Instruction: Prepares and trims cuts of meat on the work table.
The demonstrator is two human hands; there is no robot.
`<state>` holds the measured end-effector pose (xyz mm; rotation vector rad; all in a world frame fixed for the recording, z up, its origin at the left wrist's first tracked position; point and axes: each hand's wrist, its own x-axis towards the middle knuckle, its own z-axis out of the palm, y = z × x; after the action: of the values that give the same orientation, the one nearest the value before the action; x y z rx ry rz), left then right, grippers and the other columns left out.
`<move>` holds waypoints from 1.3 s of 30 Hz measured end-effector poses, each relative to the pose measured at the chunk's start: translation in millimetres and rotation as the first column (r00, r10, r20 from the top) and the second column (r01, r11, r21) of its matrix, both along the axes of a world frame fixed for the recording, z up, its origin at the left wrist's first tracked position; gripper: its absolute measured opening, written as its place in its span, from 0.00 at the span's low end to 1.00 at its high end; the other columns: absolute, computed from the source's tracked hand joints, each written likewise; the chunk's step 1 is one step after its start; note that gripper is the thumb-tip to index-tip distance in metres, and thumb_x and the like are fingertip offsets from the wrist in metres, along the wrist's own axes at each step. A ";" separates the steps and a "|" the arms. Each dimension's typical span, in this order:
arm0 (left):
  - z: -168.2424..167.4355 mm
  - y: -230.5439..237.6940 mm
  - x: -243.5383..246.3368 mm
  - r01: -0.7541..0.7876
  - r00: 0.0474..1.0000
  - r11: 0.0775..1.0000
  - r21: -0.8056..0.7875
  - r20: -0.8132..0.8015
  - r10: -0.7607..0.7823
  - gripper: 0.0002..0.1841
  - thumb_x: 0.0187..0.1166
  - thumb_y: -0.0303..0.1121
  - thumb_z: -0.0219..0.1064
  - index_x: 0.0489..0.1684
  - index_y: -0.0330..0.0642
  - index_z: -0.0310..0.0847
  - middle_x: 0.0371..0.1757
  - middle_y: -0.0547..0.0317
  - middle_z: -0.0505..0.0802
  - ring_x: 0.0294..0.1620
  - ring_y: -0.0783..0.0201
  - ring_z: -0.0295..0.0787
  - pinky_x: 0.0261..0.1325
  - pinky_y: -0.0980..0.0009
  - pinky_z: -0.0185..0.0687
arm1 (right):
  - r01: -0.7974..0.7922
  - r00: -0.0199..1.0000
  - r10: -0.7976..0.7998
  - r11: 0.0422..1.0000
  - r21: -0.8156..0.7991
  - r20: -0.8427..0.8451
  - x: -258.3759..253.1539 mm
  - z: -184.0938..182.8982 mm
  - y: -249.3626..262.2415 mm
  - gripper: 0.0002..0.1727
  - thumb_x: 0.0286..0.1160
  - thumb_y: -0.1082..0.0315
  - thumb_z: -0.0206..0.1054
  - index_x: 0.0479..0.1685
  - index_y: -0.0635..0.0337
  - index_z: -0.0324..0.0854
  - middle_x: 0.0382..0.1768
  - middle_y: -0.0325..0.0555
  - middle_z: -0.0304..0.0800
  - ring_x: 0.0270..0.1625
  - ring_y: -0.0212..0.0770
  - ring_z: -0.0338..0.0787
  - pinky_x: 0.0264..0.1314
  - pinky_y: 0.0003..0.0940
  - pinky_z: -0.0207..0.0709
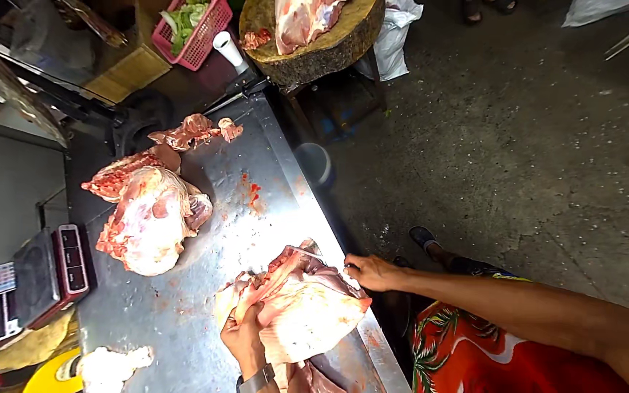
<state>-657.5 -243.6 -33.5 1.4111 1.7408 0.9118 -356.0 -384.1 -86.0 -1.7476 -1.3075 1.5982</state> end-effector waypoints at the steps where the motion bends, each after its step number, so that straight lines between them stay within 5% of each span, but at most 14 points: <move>1: -0.9 -0.9 -2.2 -0.013 1.000 1.000 0.002 0.012 0.012 0.09 0.56 0.22 0.76 0.32 0.34 0.84 0.26 0.60 0.92 0.28 0.70 0.90 0.34 0.69 0.89 | 0.003 1.000 -0.003 1.000 -0.018 0.004 3.2 -0.7 2.1 0.24 0.93 0.48 0.48 0.69 0.53 0.76 0.49 0.58 0.90 0.54 0.57 0.91 0.58 0.61 0.80; 5: -1.6 -4.4 -6.9 -0.006 1.000 1.000 -0.003 0.027 0.007 0.10 0.58 0.21 0.74 0.37 0.32 0.84 0.28 0.61 0.92 0.29 0.72 0.90 0.35 0.70 0.89 | -0.022 0.998 0.026 0.997 0.073 -0.052 -11.5 7.9 -9.7 0.25 0.92 0.46 0.49 0.74 0.49 0.76 0.47 0.56 0.92 0.51 0.56 0.92 0.57 0.60 0.81; 9: -6.5 -8.8 -11.1 0.028 0.998 0.999 0.028 0.059 -0.030 0.09 0.58 0.21 0.74 0.36 0.33 0.84 0.27 0.62 0.92 0.29 0.72 0.90 0.34 0.71 0.89 | -0.012 1.000 0.012 1.000 -0.010 -0.018 8.9 -2.9 1.4 0.24 0.93 0.46 0.48 0.70 0.52 0.76 0.50 0.57 0.90 0.52 0.55 0.91 0.56 0.59 0.81; 13: 3.2 8.6 -8.6 0.126 0.991 0.987 -0.095 -0.022 -0.129 0.07 0.66 0.24 0.72 0.38 0.33 0.86 0.29 0.62 0.93 0.28 0.74 0.89 0.34 0.72 0.87 | 0.009 1.000 -0.007 0.998 0.054 -0.031 -15.1 27.4 0.2 0.27 0.91 0.44 0.48 0.77 0.48 0.74 0.48 0.55 0.92 0.52 0.55 0.92 0.59 0.59 0.81; 20: 3.7 62.3 29.3 0.092 0.971 0.954 -0.284 -0.186 -0.149 0.07 0.68 0.32 0.72 0.27 0.37 0.85 0.26 0.56 0.89 0.30 0.62 0.86 0.38 0.57 0.82 | 0.070 0.992 -0.071 0.997 -0.013 -0.104 -84.9 49.0 12.4 0.27 0.93 0.50 0.47 0.86 0.49 0.65 0.60 0.57 0.89 0.62 0.55 0.90 0.68 0.57 0.80; 23: 3.1 68.2 33.1 0.065 0.955 0.945 -0.322 -0.253 -0.152 0.10 0.70 0.34 0.69 0.23 0.38 0.81 0.25 0.55 0.85 0.30 0.60 0.82 0.38 0.55 0.77 | 0.028 0.987 -0.029 1.000 -0.007 -0.155 -106.1 58.0 17.2 0.28 0.94 0.51 0.46 0.88 0.50 0.61 0.51 0.60 0.90 0.55 0.58 0.92 0.62 0.57 0.81; 26: 3.7 72.2 29.3 0.033 0.939 0.936 -0.349 -0.310 -0.149 0.12 0.69 0.37 0.70 0.23 0.36 0.82 0.29 0.50 0.87 0.35 0.55 0.83 0.42 0.48 0.76 | 0.065 0.992 -0.067 0.998 -0.022 -0.104 -99.0 45.9 18.5 0.27 0.93 0.52 0.48 0.85 0.50 0.64 0.57 0.59 0.90 0.60 0.57 0.91 0.66 0.57 0.81; 30: 1.8 73.0 27.2 0.029 0.961 0.942 -0.335 -0.249 -0.118 0.11 0.70 0.35 0.68 0.26 0.35 0.82 0.31 0.50 0.88 0.37 0.57 0.84 0.43 0.51 0.77 | 0.147 0.986 -0.154 0.982 -0.116 -0.062 -73.8 46.3 19.3 0.26 0.93 0.50 0.47 0.85 0.48 0.65 0.57 0.57 0.90 0.60 0.55 0.91 0.66 0.56 0.80; 36: -4.1 69.5 17.4 0.102 0.983 0.949 -0.297 -0.115 -0.142 0.09 0.70 0.32 0.67 0.22 0.39 0.80 0.26 0.56 0.86 0.31 0.62 0.84 0.38 0.57 0.79 | 0.074 0.984 -0.078 0.997 -0.033 -0.158 -88.8 49.6 20.9 0.25 0.93 0.51 0.50 0.83 0.50 0.68 0.57 0.58 0.90 0.59 0.55 0.90 0.65 0.57 0.80; 39: -5.1 65.6 14.3 0.167 0.985 0.946 -0.276 0.003 -0.173 0.06 0.70 0.30 0.67 0.29 0.37 0.82 0.30 0.57 0.90 0.34 0.66 0.88 0.41 0.62 0.83 | 0.104 0.990 -0.100 0.994 0.031 -0.104 -67.3 42.5 31.1 0.26 0.93 0.51 0.50 0.83 0.50 0.69 0.58 0.57 0.89 0.59 0.53 0.90 0.65 0.55 0.80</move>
<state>-643.2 -178.0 -38.6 1.3636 1.6581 0.5390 -423.3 -353.1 -43.5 -1.6608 -1.1730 1.5749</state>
